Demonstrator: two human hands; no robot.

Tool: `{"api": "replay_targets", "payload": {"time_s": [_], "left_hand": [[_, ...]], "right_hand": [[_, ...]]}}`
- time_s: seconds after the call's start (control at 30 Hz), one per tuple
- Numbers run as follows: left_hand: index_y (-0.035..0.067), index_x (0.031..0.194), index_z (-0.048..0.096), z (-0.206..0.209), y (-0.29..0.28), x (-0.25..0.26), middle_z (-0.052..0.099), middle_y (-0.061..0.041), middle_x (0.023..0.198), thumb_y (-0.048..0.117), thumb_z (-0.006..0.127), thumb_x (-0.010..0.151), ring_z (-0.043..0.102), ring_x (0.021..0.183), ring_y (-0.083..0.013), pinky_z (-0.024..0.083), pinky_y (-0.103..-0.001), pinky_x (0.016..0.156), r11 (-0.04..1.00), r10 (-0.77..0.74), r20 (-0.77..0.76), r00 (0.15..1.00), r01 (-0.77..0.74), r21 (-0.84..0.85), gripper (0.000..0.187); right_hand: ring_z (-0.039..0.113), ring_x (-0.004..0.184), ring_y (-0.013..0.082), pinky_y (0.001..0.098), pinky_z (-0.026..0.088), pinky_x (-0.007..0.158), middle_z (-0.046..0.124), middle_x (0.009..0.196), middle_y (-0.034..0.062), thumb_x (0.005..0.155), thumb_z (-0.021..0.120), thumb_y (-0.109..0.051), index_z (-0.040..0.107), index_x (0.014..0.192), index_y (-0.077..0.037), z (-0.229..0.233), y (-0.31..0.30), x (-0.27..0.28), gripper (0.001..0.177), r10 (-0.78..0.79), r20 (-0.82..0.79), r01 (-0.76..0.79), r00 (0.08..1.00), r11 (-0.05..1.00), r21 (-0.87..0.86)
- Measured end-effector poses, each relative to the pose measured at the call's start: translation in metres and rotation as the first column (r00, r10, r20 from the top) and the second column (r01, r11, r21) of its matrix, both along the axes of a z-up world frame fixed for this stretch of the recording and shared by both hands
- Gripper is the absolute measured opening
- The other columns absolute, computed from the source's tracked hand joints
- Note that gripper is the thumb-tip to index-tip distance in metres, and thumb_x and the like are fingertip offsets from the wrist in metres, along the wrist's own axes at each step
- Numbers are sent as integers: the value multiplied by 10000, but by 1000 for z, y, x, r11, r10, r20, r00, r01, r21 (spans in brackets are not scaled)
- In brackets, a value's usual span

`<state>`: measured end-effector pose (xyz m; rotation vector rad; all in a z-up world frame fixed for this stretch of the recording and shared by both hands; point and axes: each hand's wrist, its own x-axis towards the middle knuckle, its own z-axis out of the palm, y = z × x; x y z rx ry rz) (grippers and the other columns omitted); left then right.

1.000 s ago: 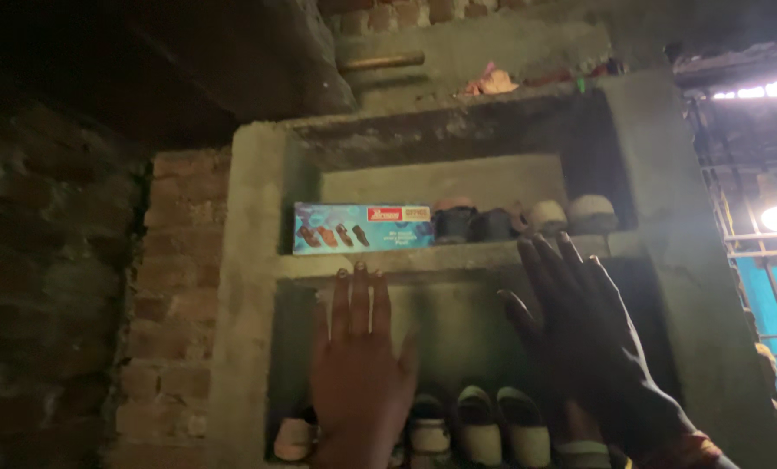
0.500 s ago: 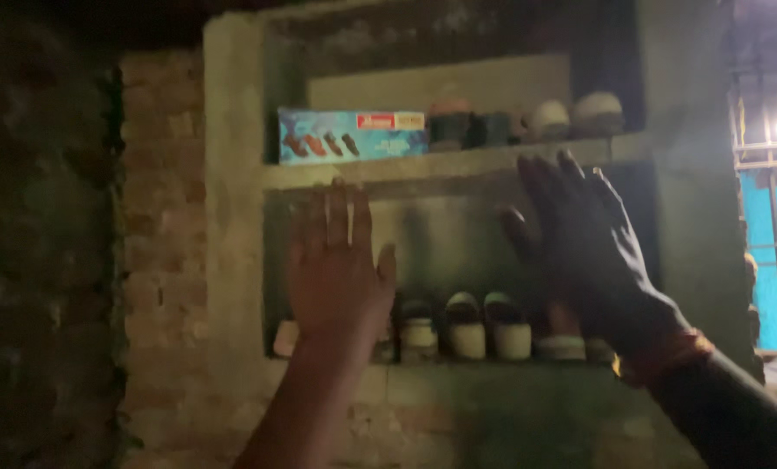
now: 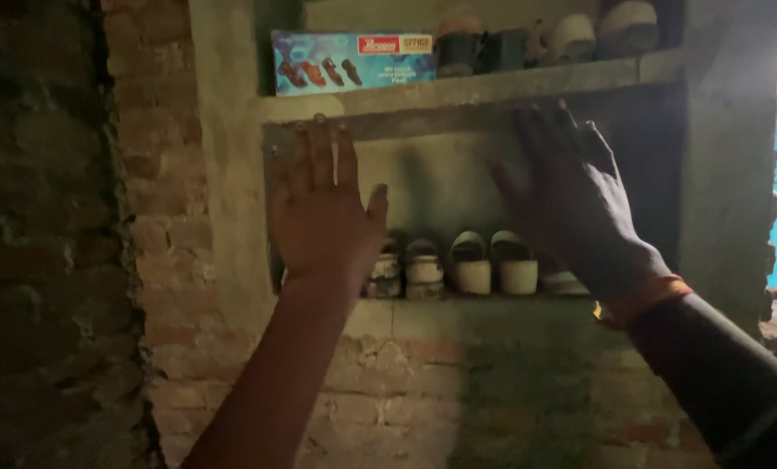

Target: The person removes several pairs of shoes from a built-in wall niche and places them on the floor. They then pick up the shoes and place them back into the niche, arranging them neatly.

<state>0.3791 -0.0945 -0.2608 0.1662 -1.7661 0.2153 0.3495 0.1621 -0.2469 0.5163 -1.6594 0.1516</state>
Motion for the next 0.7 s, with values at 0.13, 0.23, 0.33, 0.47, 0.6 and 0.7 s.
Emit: {"api": "replay_targets", "payload": {"time_s": [0.13, 0.23, 0.33, 0.47, 0.6, 0.7], "left_hand": [[151, 1625, 157, -6, -6, 2, 94, -104, 1687, 591, 341, 983, 106, 1544, -280, 93, -482, 1209, 995, 92, 76, 993, -94, 23, 800], [149, 1626, 140, -18, -15, 12, 76, -103, 1703, 612, 325, 986, 80, 1556, -274, 37, -484, 1237, 983, 179, 182, 967, -185, 16, 811], [146, 1636, 135, -28, -30, 23, 71, -87, 1721, 601, 333, 972, 66, 1572, -270, 30, -479, 1233, 976, 210, 208, 955, -217, 13, 829], [143, 1645, 146, -40, -49, 32, 96, -94, 1714, 604, 332, 974, 75, 1567, -284, 49, -485, 1237, 972, 229, 189, 955, -233, -1, 834], [132, 1630, 178, -50, -69, 35, 112, -99, 1711, 583, 323, 1011, 74, 1573, -287, 59, -499, 1248, 969, 247, 184, 951, -245, -35, 781], [126, 1628, 167, -57, -83, 33, 109, -103, 1697, 618, 317, 971, 72, 1555, -284, 47, -483, 1241, 981, 196, 169, 966, -193, -35, 834]], "right_hand": [[282, 1526, 362, 514, 195, 1213, 398, 1617, 203, 1037, 489, -471, 419, 1560, -23, -17, -8, -7, 691, 41, 39, -41, 998, 999, 11], [279, 1519, 367, 511, 201, 1204, 409, 1601, 196, 1008, 498, -483, 429, 1542, -41, -32, -18, -9, 697, 46, 92, -44, 995, 999, -18], [281, 1522, 366, 514, 204, 1214, 419, 1598, 190, 1009, 489, -492, 427, 1546, -52, -43, -30, -7, 697, 60, 102, -57, 993, 998, -36], [267, 1535, 370, 524, 191, 1221, 409, 1610, 194, 1033, 456, -494, 413, 1548, -45, -49, -42, 0, 685, 49, 140, -47, 989, 999, -19], [248, 1543, 366, 524, 180, 1224, 374, 1623, 203, 1059, 419, -505, 373, 1586, -44, -51, -61, 9, 702, 18, 146, -18, 989, 1000, 3], [239, 1542, 359, 522, 177, 1228, 352, 1635, 186, 1044, 418, -512, 362, 1590, -54, -56, -73, 15, 714, 8, 174, -8, 985, 1000, 0]]}}
